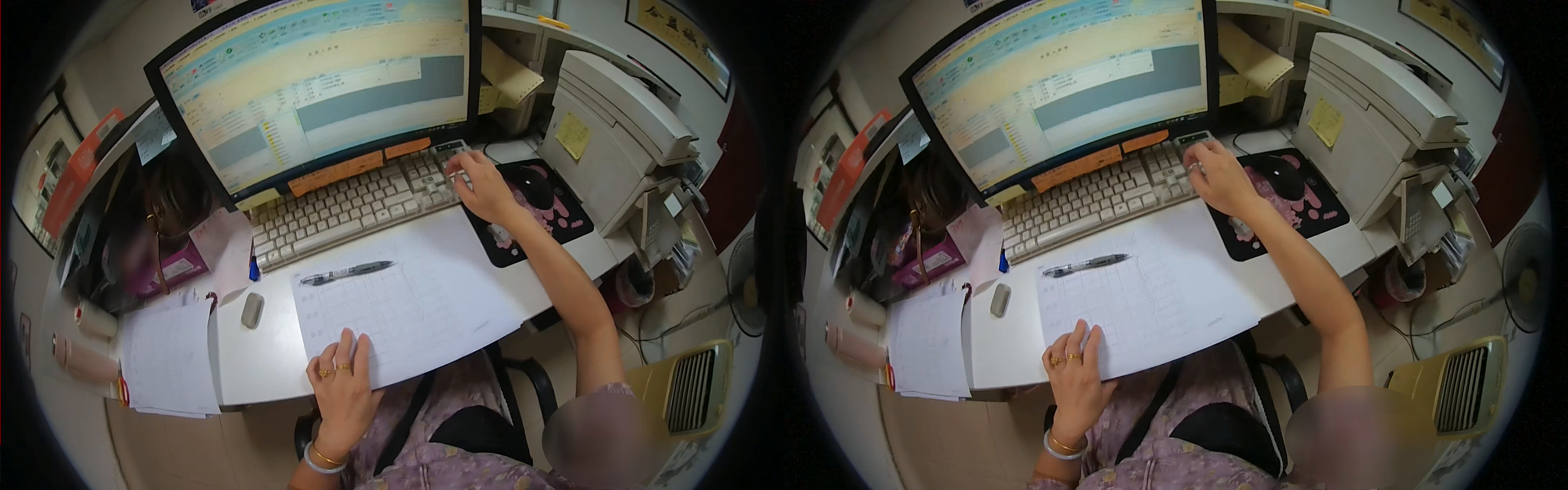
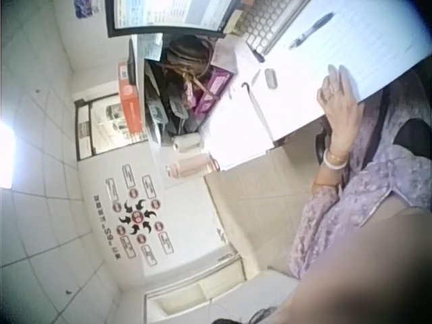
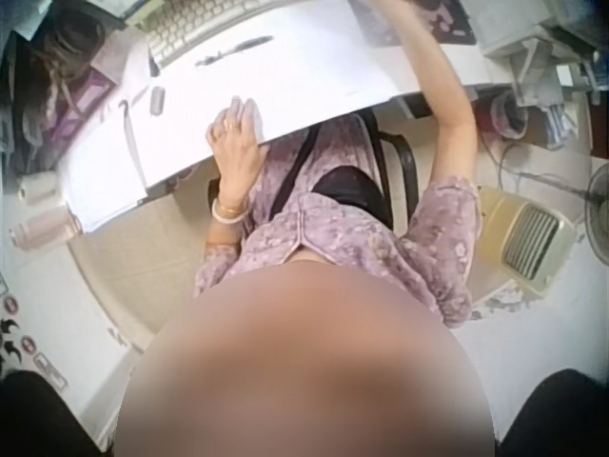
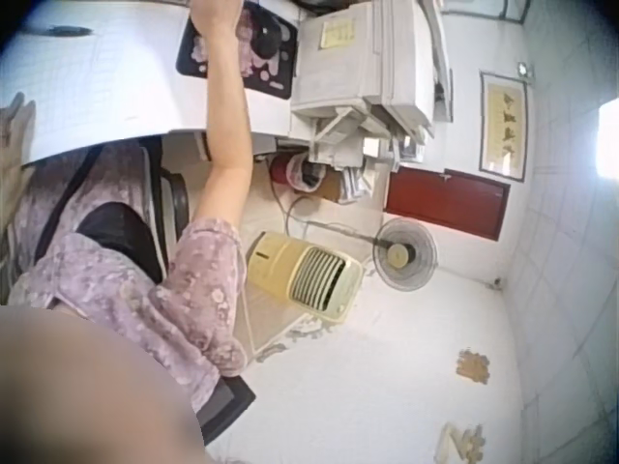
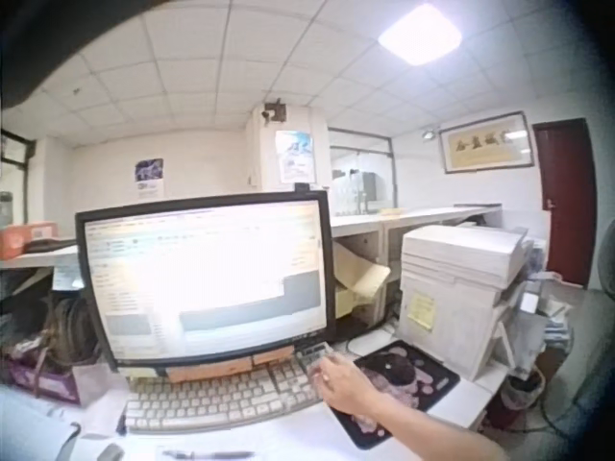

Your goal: Manually recording information from a computer screen onto a paper form using a pen.

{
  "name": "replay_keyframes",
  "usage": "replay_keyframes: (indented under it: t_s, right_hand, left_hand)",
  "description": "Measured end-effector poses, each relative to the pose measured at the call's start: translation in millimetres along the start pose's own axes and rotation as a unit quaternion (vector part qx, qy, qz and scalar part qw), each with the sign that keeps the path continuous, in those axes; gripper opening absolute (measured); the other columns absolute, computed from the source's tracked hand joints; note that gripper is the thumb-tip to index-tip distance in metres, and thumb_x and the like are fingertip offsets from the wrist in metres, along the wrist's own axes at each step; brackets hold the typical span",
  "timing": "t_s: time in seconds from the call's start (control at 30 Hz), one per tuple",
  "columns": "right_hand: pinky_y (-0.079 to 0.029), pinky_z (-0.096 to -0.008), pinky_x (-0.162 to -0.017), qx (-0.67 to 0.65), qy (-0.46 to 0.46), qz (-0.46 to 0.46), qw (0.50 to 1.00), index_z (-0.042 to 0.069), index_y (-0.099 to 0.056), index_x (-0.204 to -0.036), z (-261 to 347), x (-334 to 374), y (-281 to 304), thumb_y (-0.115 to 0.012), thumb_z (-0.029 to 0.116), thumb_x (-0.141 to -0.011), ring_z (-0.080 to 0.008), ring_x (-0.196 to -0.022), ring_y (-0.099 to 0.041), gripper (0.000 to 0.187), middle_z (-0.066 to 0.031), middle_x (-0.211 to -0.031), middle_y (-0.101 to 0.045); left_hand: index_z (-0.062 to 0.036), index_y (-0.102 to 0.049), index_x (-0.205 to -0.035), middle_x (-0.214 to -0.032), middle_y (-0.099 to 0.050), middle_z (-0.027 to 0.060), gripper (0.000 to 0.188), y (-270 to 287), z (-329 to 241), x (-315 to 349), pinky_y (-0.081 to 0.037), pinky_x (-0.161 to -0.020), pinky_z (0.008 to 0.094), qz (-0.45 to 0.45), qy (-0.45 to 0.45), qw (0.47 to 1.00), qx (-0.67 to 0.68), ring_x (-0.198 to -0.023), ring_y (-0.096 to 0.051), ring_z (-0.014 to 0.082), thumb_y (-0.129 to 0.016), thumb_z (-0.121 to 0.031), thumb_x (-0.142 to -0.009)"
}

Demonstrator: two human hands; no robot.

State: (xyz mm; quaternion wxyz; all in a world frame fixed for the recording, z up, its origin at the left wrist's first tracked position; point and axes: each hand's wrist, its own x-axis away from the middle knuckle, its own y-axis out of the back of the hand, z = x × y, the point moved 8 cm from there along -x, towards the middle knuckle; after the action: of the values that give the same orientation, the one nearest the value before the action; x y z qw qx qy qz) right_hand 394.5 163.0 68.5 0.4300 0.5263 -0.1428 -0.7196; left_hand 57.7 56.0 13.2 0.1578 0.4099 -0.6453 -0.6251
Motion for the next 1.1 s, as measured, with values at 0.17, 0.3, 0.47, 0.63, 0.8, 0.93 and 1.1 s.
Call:
replay_keyframes:
  t_s: [0.17, 0.3, 0.47, 0.63, 0.8, 0.93, 1.1]
  right_hand:
    - [-0.045, -0.0426, -0.087, 0.046, 0.04, -0.006, 0.998, 0.004, -0.058, -0.099, 14, -2, -3, -0.055, 0.005, -0.082, -0.0338, -0.097, -0.056, 0.018, -0.0138, -0.1, -0.061]
    - [-0.044, -0.0423, -0.088, 0.035, -0.007, -0.04, 0.999, 0.005, -0.058, -0.099, -6, 0, 11, -0.054, 0.004, -0.081, -0.0324, -0.097, -0.057, 0.019, -0.0123, -0.096, -0.063]
    - [-0.044, -0.0414, -0.088, 0.046, 0.014, -0.018, 0.999, 0.005, -0.057, -0.101, -15, 7, 9, -0.051, 0.003, -0.082, -0.0313, -0.102, -0.056, 0.02, -0.0087, -0.096, -0.066]
    - [-0.044, -0.042, -0.09, 0.054, -0.008, -0.004, 0.999, 0.002, -0.056, -0.105, -25, 0, 12, -0.048, 0.002, -0.082, -0.0325, -0.102, -0.058, 0.024, -0.0129, -0.105, -0.065]
    - [-0.042, -0.0438, -0.093, 0.056, -0.025, -0.028, 0.998, 0.005, -0.057, -0.104, -47, -2, 12, -0.05, 0.006, -0.084, -0.031, -0.105, -0.056, 0.022, -0.0093, -0.102, -0.067]
    - [-0.042, -0.0434, -0.09, 0.135, 0.006, -0.034, 0.99, 0.005, -0.058, -0.099, -31, 0, 24, -0.051, 0.009, -0.084, -0.0314, -0.097, -0.059, 0.016, -0.0106, -0.093, -0.066]
    - [-0.044, -0.0444, -0.088, 0.136, -0.011, -0.051, 0.989, 0.006, -0.058, -0.094, -37, 3, 41, -0.054, 0.012, -0.084, -0.0327, -0.091, -0.06, 0.013, -0.0122, -0.087, -0.064]
  left_hand:
    - [-0.0062, -0.052, -0.132, -0.139, -0.047, 0.0134, 0.089, 0, -2, -3, -0.031, -0.103, 0.0472, -0.011, -0.016, 1.0, -0.001, -0.121, -0.044, 0.0318, -0.088, -0.015, -0.051]
    - [-0.0062, -0.053, -0.131, -0.139, -0.047, 0.0132, 0.089, 2, -2, -3, -0.031, -0.103, 0.0471, -0.007, -0.01, 1.0, 0.001, -0.121, -0.044, 0.0315, -0.088, -0.015, -0.051]
    - [-0.0062, -0.053, -0.131, -0.138, -0.047, 0.0129, 0.089, 1, -1, -1, -0.031, -0.103, 0.0473, -0.008, -0.006, 1.0, -0.008, -0.121, -0.044, 0.0316, -0.089, -0.015, -0.05]
    - [-0.0059, -0.052, -0.131, -0.138, -0.047, 0.013, 0.09, 1, -2, -1, -0.031, -0.103, 0.0471, -0.004, -0.008, 1.0, -0.007, -0.121, -0.044, 0.0317, -0.089, -0.014, -0.049]
    - [-0.0059, -0.052, -0.131, -0.138, -0.047, 0.0132, 0.091, 0, -1, -2, -0.031, -0.103, 0.0473, -0.004, -0.009, 1.0, -0.012, -0.121, -0.044, 0.032, -0.089, -0.014, -0.049]
    - [-0.0057, -0.053, -0.13, -0.137, -0.048, 0.0143, 0.087, 2, -1, -3, -0.032, -0.101, 0.0483, -0.001, -0.009, 1.0, -0.015, -0.119, -0.045, 0.0317, -0.088, -0.017, -0.052]
    - [-0.0054, -0.054, -0.13, -0.136, -0.048, 0.0151, 0.083, 1, -2, -2, -0.033, -0.099, 0.0487, -0.016, -0.014, 1.0, -0.016, -0.117, -0.046, 0.0309, -0.086, -0.019, -0.054]
